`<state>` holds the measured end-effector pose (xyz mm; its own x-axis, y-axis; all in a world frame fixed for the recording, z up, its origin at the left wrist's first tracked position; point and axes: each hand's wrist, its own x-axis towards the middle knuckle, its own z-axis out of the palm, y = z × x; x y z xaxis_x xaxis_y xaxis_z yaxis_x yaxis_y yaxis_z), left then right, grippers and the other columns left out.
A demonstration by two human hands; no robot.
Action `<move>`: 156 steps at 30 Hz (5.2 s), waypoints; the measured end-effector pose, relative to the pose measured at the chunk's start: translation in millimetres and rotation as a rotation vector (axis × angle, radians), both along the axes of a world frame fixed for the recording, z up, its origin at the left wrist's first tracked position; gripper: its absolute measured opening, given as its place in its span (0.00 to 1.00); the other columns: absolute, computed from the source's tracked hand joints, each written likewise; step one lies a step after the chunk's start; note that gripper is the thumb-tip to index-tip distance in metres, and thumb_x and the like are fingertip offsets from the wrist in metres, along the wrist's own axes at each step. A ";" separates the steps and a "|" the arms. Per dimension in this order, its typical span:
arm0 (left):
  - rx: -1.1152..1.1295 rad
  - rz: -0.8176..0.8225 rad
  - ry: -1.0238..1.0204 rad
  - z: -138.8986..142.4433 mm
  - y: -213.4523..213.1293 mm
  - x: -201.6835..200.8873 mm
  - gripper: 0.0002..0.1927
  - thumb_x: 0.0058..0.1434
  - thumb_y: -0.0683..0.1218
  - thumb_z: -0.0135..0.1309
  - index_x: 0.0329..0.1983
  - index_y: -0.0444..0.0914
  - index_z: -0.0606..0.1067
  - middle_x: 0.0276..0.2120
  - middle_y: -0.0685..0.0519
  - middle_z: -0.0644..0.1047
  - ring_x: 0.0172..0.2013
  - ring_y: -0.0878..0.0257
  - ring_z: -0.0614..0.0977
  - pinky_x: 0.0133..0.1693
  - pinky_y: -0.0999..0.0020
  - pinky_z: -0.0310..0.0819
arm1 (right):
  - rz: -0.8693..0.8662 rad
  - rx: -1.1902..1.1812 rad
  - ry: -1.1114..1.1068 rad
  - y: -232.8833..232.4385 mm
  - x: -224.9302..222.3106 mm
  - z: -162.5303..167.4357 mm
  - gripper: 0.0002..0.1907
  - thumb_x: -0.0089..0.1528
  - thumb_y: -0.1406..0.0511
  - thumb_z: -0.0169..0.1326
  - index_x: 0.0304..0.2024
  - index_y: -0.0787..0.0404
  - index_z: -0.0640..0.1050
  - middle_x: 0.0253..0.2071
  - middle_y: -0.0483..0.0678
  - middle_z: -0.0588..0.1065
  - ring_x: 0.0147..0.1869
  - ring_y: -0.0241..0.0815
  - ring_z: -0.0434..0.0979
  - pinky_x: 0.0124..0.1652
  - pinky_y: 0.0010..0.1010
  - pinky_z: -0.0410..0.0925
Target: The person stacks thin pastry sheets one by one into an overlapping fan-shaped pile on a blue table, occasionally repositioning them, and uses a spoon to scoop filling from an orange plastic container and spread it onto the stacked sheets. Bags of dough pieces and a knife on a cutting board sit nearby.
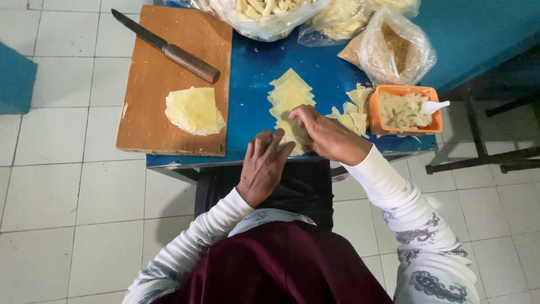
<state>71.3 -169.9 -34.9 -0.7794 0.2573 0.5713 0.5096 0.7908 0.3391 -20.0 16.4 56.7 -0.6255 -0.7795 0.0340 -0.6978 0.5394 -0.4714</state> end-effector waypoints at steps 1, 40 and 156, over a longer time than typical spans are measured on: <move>-0.022 -0.002 0.018 -0.2 -0.1 0.2 0.19 0.60 0.40 0.53 0.56 0.41 0.76 0.61 0.47 0.69 0.60 0.48 0.67 0.57 0.54 0.65 | -0.067 0.001 -0.009 5.0 0.3 3.0 0.33 0.53 0.81 0.54 0.59 0.59 0.61 0.51 0.59 0.70 0.50 0.61 0.77 0.44 0.44 0.70; 0.184 0.237 -0.093 23.8 12.2 6.6 0.12 0.59 0.46 0.62 0.40 0.37 0.73 0.43 0.48 0.70 0.47 0.49 0.69 0.45 0.54 0.62 | -0.921 -0.013 0.383 129.0 -104.0 35.5 0.07 0.60 0.66 0.62 0.40 0.58 0.86 0.37 0.53 0.82 0.39 0.52 0.83 0.42 0.40 0.74; 0.560 -0.075 -0.181 26.7 13.6 -1.7 0.12 0.60 0.34 0.54 0.47 0.33 0.71 0.40 0.43 0.76 0.44 0.43 0.79 0.44 0.54 0.74 | -0.595 -0.463 0.201 11.9 76.7 -38.7 0.12 0.62 0.75 0.57 0.48 0.62 0.78 0.43 0.51 0.79 0.42 0.48 0.81 0.42 0.34 0.71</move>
<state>69.6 -156.3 -8.2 -0.8684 0.0134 0.4957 0.4526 0.4299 0.7812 56.7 28.3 18.0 -0.8813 -0.1938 0.4310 -0.4488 0.6284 -0.6353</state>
